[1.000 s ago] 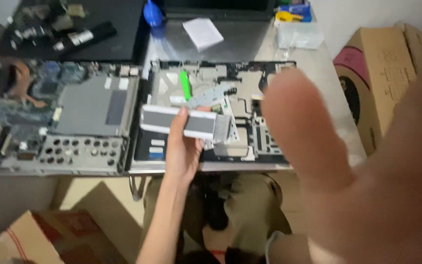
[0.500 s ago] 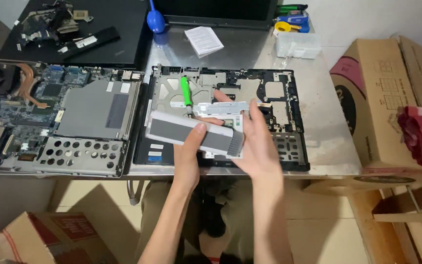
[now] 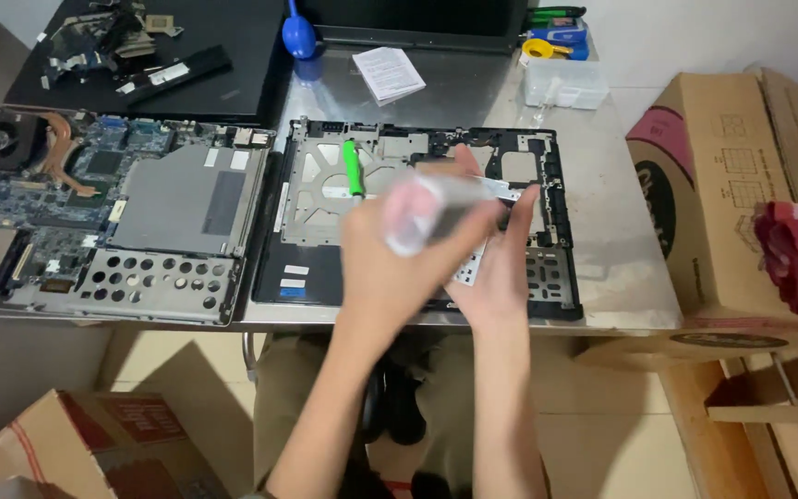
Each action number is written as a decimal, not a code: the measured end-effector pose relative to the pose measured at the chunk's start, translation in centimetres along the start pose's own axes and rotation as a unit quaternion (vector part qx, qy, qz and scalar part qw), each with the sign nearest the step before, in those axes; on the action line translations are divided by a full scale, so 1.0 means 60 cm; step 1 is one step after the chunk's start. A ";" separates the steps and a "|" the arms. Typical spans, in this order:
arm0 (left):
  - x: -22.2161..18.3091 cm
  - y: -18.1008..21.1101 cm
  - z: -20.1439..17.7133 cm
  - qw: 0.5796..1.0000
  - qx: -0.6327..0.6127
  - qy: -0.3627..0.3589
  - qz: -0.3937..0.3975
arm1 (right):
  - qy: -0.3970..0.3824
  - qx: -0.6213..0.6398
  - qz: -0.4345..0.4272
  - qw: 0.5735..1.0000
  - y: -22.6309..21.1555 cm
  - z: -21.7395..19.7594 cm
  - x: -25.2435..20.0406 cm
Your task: Cleaning laptop parts and reassembling components using a screwdriver.
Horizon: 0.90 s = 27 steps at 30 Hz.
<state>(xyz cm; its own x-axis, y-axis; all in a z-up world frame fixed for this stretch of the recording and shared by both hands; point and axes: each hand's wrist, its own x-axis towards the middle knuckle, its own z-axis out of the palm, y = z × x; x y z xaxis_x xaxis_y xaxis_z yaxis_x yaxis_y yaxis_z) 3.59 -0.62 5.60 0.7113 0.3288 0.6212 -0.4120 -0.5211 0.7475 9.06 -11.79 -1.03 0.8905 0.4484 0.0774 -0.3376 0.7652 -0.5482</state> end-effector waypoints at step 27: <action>-0.047 -0.009 0.015 0.968 -0.234 -0.091 -0.027 | -0.253 0.080 -0.084 0.961 0.030 -0.024 -0.011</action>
<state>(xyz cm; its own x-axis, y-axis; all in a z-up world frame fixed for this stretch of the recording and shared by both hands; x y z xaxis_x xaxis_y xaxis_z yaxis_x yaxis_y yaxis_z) 2.35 -1.98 3.24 0.8106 0.1791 0.5575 -0.5528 -0.0798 0.8295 8.28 -11.36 -3.26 0.6882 0.4481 0.5706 -0.2800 0.8896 -0.3609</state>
